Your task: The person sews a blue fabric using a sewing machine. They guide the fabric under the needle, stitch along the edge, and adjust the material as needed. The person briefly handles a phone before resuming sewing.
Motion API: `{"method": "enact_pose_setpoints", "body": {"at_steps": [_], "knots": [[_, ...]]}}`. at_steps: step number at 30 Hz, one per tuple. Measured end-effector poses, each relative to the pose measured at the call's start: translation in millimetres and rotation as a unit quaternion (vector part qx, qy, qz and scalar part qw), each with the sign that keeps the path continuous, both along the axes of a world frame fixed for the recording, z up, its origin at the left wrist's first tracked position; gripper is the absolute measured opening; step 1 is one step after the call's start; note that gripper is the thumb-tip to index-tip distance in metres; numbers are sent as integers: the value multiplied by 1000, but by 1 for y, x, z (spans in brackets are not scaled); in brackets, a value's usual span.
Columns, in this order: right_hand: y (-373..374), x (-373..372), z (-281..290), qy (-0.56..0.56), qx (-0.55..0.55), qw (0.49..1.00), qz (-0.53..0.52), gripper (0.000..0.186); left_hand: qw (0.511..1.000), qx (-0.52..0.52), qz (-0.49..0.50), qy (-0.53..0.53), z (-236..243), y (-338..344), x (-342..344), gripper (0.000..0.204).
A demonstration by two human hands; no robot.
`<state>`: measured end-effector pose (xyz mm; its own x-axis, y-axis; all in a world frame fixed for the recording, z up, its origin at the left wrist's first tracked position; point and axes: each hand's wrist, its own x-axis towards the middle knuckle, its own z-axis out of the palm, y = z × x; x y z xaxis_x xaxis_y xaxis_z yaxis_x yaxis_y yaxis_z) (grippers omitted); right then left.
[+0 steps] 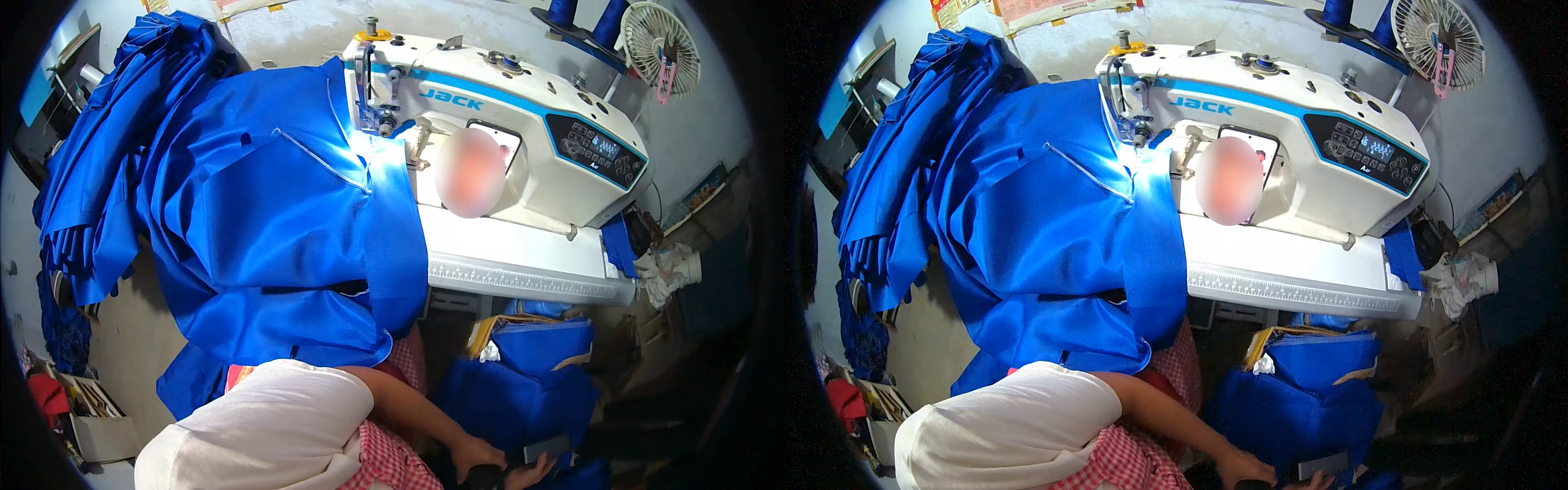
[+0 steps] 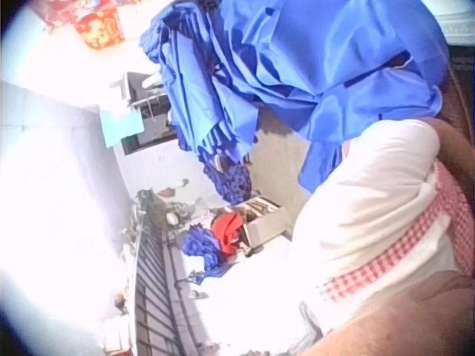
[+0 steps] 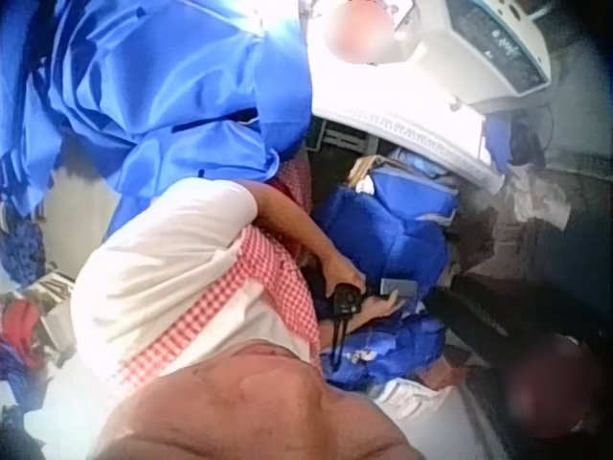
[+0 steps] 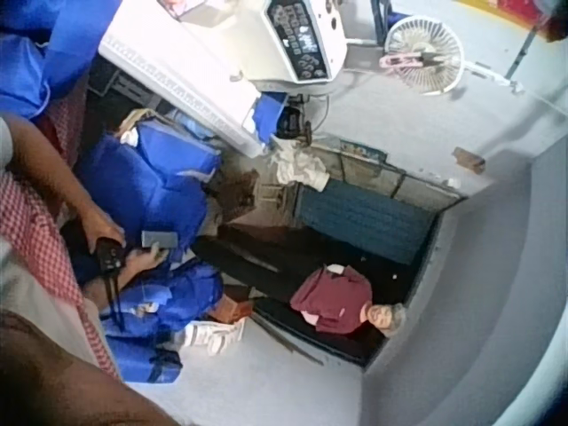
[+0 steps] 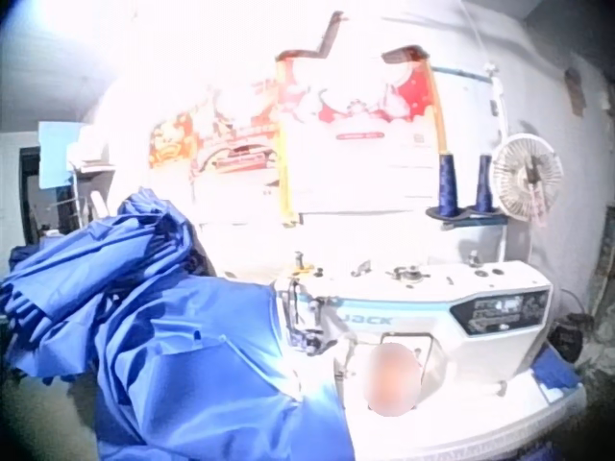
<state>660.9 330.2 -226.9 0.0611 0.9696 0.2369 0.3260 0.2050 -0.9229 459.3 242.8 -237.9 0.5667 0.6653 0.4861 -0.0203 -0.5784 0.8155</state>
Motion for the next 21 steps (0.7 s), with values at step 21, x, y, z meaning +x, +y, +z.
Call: {"method": "enact_pose_setpoints", "body": {"at_steps": [21], "knots": [[-23, -32, 25, 297, -176, 925, -157, 80, 970, -192, -75, 131, 68, -12, -42, 93]]}}
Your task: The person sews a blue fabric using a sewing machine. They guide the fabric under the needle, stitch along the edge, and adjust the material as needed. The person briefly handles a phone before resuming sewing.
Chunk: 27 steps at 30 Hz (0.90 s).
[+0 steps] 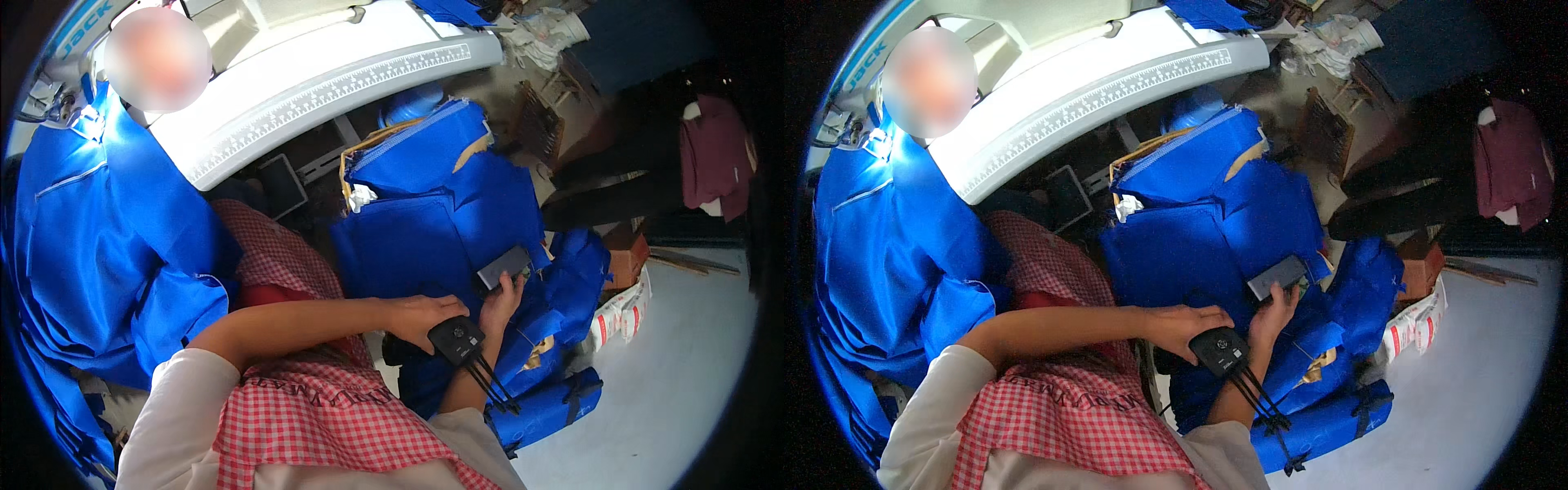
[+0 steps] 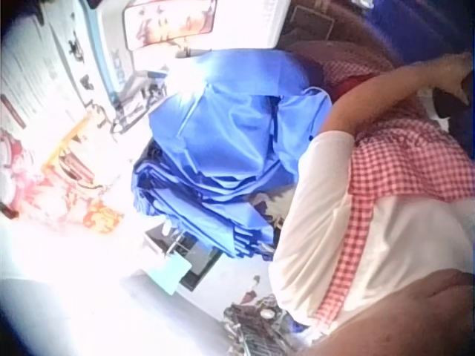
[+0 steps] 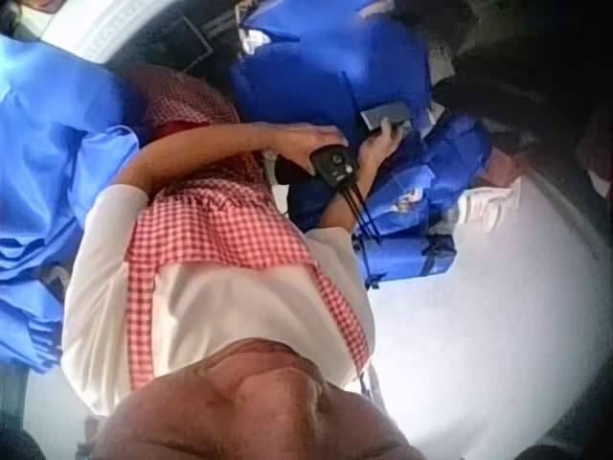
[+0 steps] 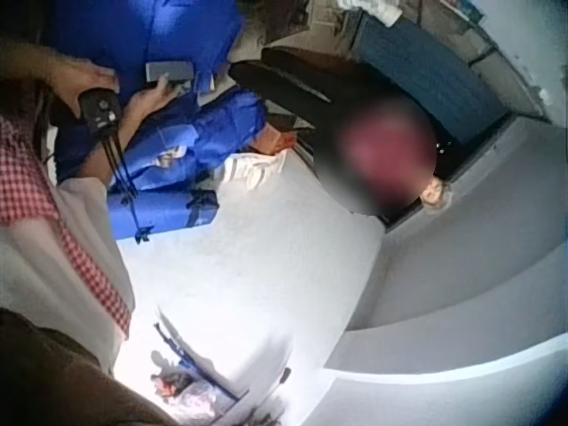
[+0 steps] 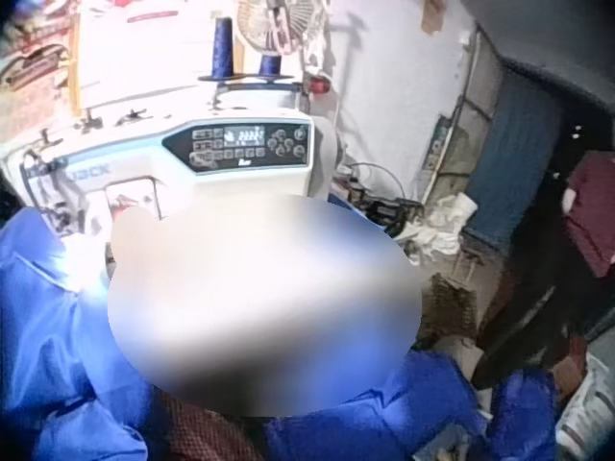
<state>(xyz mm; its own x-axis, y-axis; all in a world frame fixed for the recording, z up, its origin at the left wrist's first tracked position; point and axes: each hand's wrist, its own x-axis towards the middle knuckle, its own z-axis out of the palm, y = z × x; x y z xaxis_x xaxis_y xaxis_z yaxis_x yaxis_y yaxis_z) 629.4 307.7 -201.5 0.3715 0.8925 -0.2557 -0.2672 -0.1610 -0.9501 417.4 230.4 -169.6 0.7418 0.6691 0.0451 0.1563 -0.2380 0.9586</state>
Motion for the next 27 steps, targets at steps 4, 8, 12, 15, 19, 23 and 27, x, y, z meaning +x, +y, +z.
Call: {"method": "enact_pose_setpoints", "body": {"at_steps": [4, 8, 12, 15, 19, 23, 27], "knots": [[-8, 16, -1, -16, 22, 999, -22, 79, 998, 41, 10, -38, -1, -5, 4, 90], [-17, 12, 12, -96, 12, 995, -23, 76, 998, 25, -11, -55, -2, -7, 11, 90], [-17, 23, 9, -77, -35, 996, 41, 75, 997, 19, -4, -68, -10, -7, 15, 92], [-23, 44, 4, -66, -27, 997, 31, 72, 998, 30, -6, -52, -10, -10, 17, 87], [-34, 94, 13, 9, -25, 993, 119, 62, 998, 24, 0, -53, -23, -11, 20, 92], [-55, 107, 74, -43, -76, 942, 324, 62, 996, 45, 13, -79, -40, -18, 33, 102], [-69, 132, 119, 25, -181, 832, 524, 67, 997, 29, -33, -62, -58, -20, 39, 107]]}}
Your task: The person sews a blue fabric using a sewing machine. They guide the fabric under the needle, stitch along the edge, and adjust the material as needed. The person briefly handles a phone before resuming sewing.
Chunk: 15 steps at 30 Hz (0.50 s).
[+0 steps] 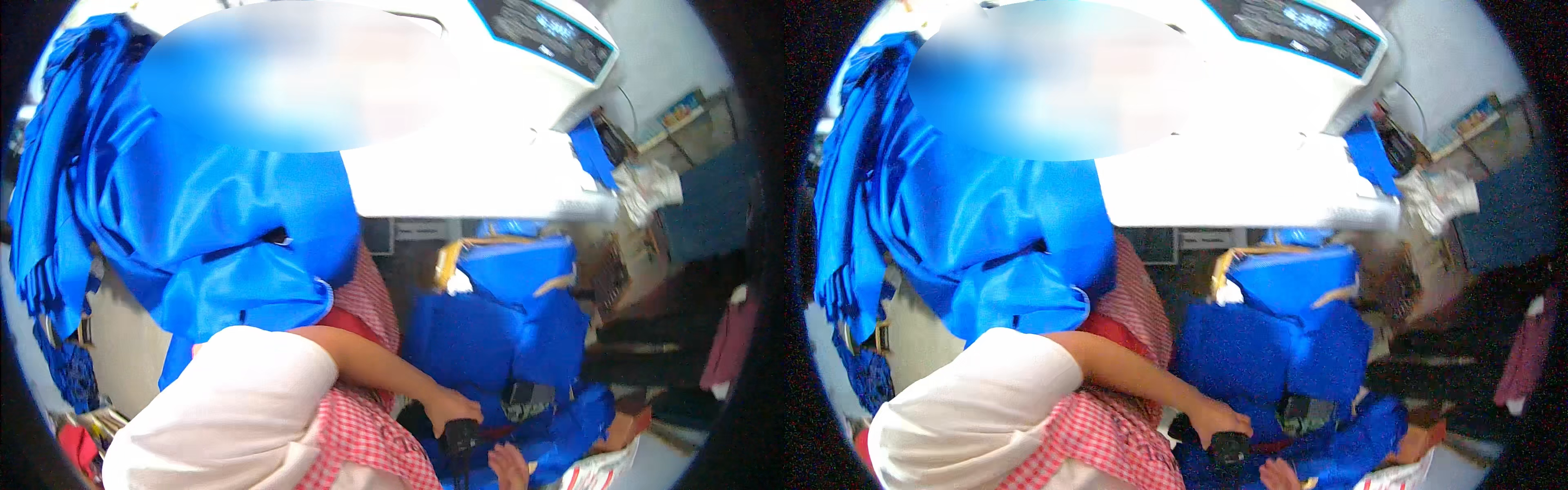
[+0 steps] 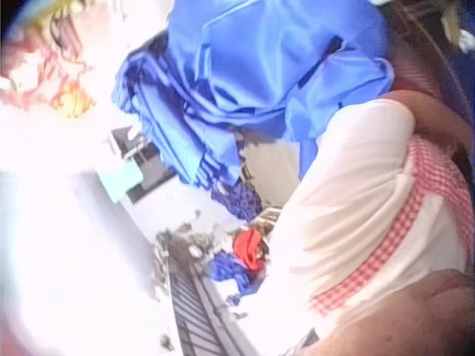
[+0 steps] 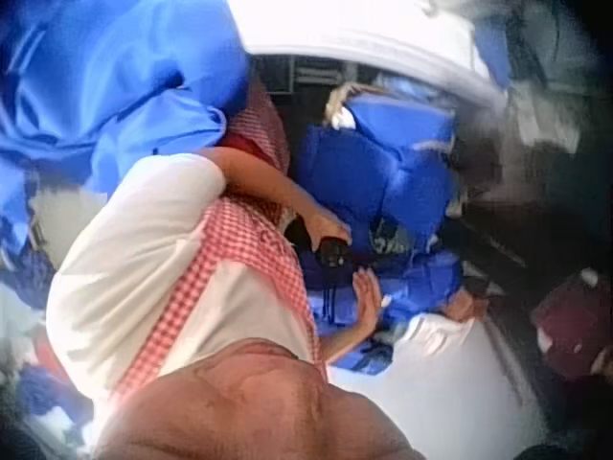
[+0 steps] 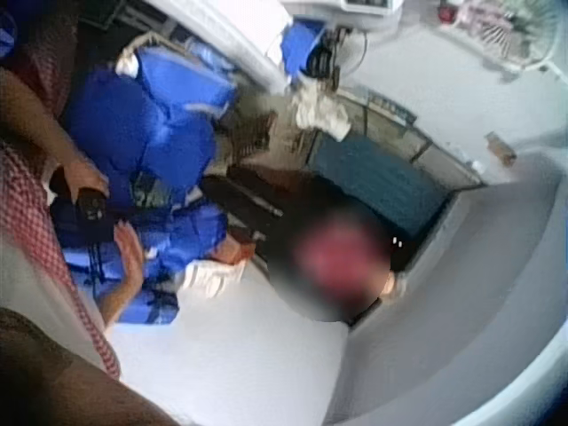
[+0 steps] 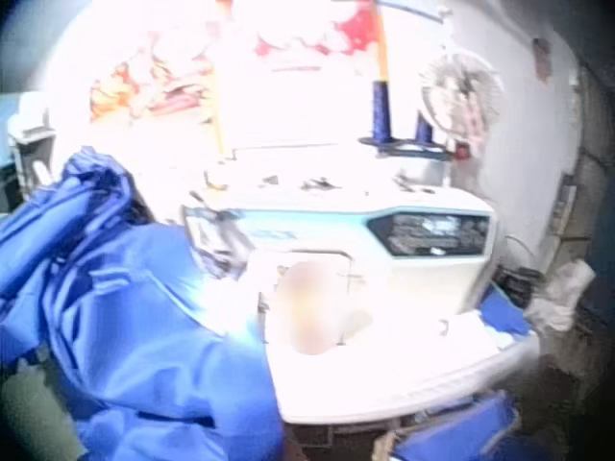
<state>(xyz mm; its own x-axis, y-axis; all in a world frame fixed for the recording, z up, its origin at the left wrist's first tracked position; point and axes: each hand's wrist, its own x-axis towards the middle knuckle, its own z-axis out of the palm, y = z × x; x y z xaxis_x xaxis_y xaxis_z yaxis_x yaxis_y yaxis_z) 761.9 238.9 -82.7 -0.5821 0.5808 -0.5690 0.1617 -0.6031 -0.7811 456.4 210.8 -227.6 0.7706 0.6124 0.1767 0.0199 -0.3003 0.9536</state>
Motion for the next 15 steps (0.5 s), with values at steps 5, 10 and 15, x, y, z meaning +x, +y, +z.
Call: {"method": "enact_pose_setpoints", "body": {"at_steps": [5, 10, 15], "knots": [[11, -24, -23, -248, 70, 951, 172, 66, 996, 35, -9, 85, -9, 0, 2, 108], [-21, -148, -3, -383, 258, 841, 282, 81, 993, 33, -55, 102, -3, 10, -10, 118], [-46, -152, -23, -430, 326, 810, 228, 91, 997, 28, -36, 69, -18, 10, -4, 113]]}}
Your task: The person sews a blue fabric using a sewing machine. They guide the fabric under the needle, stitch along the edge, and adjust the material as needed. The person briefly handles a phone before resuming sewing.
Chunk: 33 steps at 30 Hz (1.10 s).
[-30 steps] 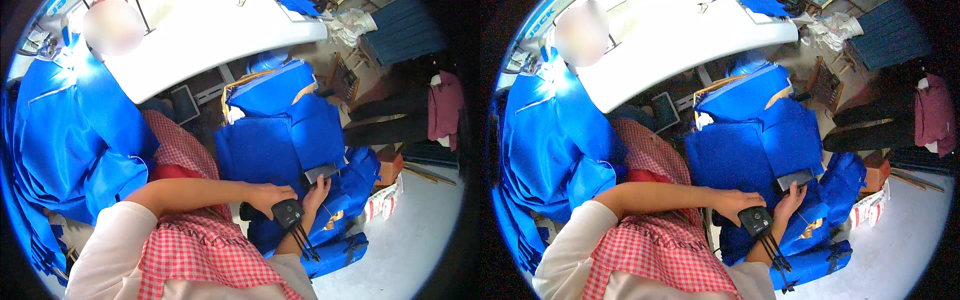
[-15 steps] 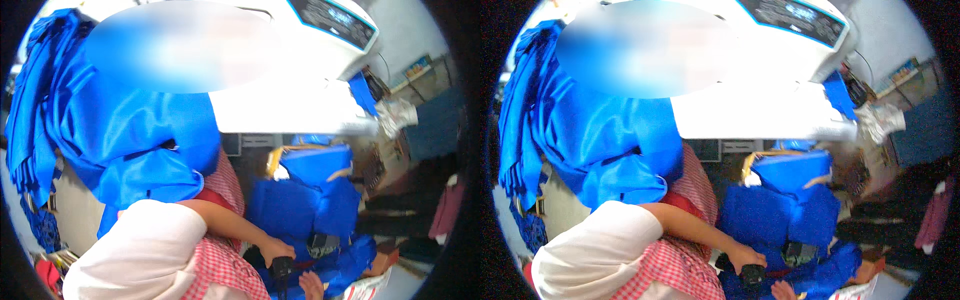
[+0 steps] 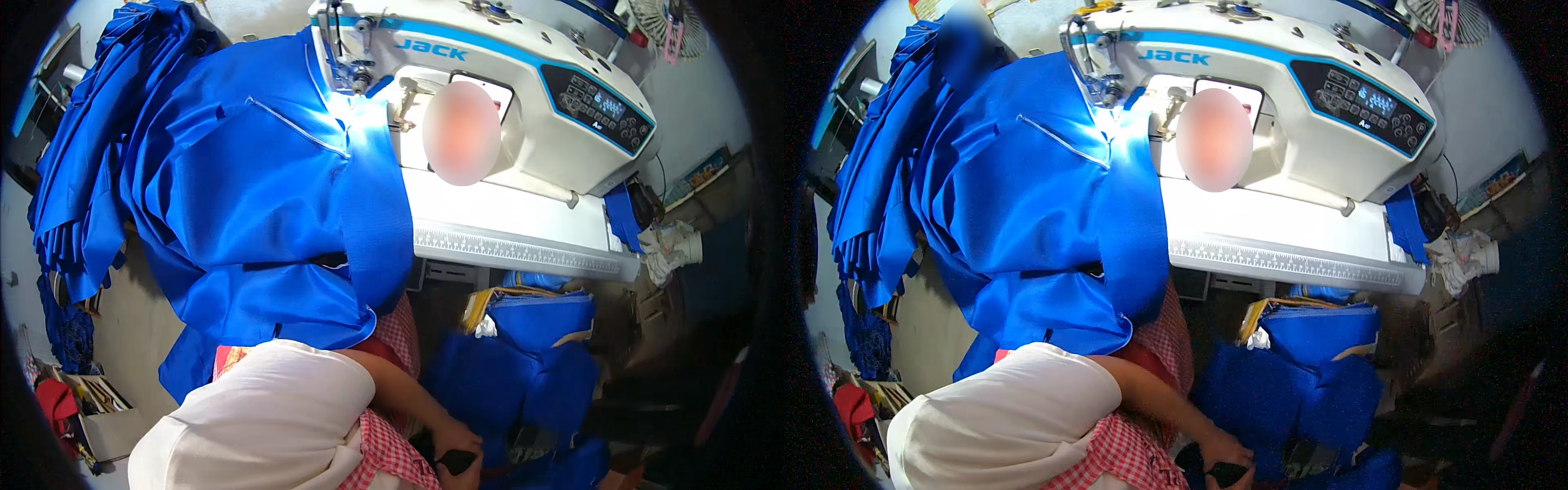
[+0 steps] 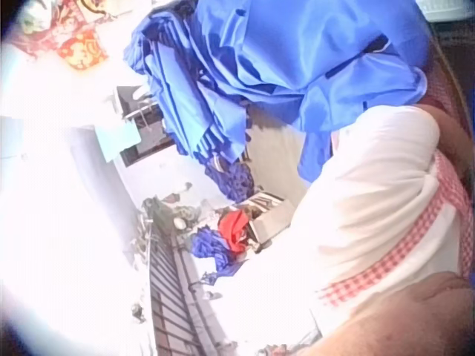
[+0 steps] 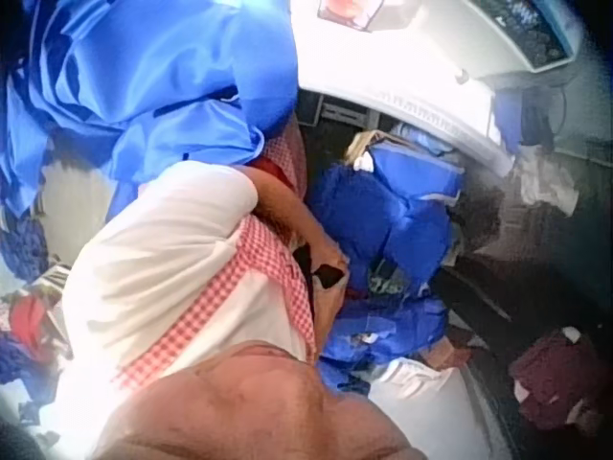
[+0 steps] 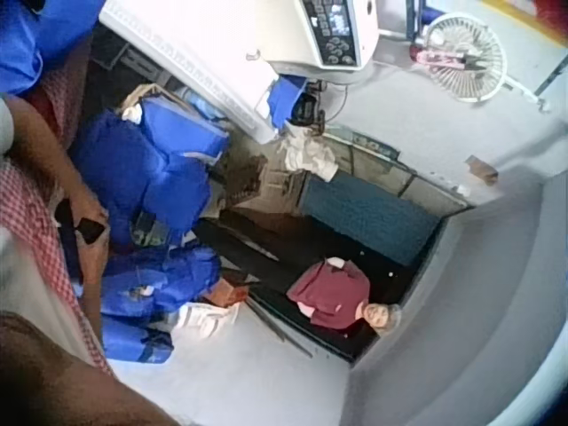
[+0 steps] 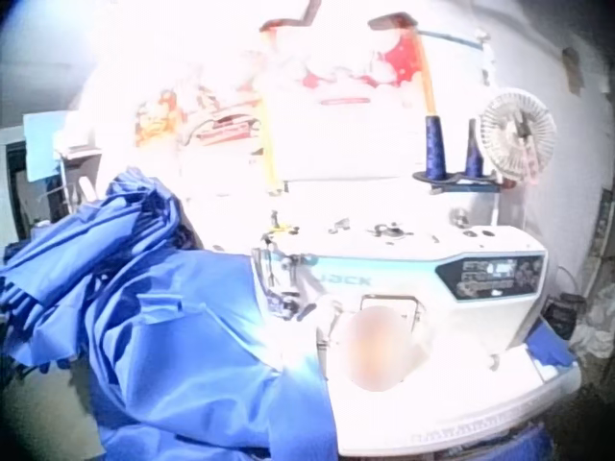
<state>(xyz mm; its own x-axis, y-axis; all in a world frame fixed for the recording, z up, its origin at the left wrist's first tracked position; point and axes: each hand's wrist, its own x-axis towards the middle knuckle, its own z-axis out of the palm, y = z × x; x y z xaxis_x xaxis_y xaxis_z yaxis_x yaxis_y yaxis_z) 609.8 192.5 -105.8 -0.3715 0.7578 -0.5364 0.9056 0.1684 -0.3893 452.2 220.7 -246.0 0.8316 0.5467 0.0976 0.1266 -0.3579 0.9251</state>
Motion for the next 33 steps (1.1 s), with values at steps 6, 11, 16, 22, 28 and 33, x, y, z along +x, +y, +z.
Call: {"method": "enact_pose_setpoints", "body": {"at_steps": [6, 11, 16, 22, 28, 33], "knots": [[-4, -5, 2, 32, 41, 999, -18, 94, 986, 154, 39, 52, 2, -6, -18, 87], [-4, 0, 4, 35, 72, 997, -7, 92, 947, 274, 110, 123, -4, -4, -15, 41], [-3, -4, 11, 30, 86, 996, -8, 89, 974, 191, 99, 70, 1, 6, -17, 27], [-1, 2, 6, 40, 88, 995, -9, 87, 962, 235, 55, 127, 13, 13, -16, 28], [2, 9, -7, -5, 53, 998, -18, 87, 974, 127, 189, 14, 71, -11, -74, 36], [21, 6, -5, -57, -28, 998, 20, 85, 936, 135, 324, -11, 163, -70, -177, 31]]}}
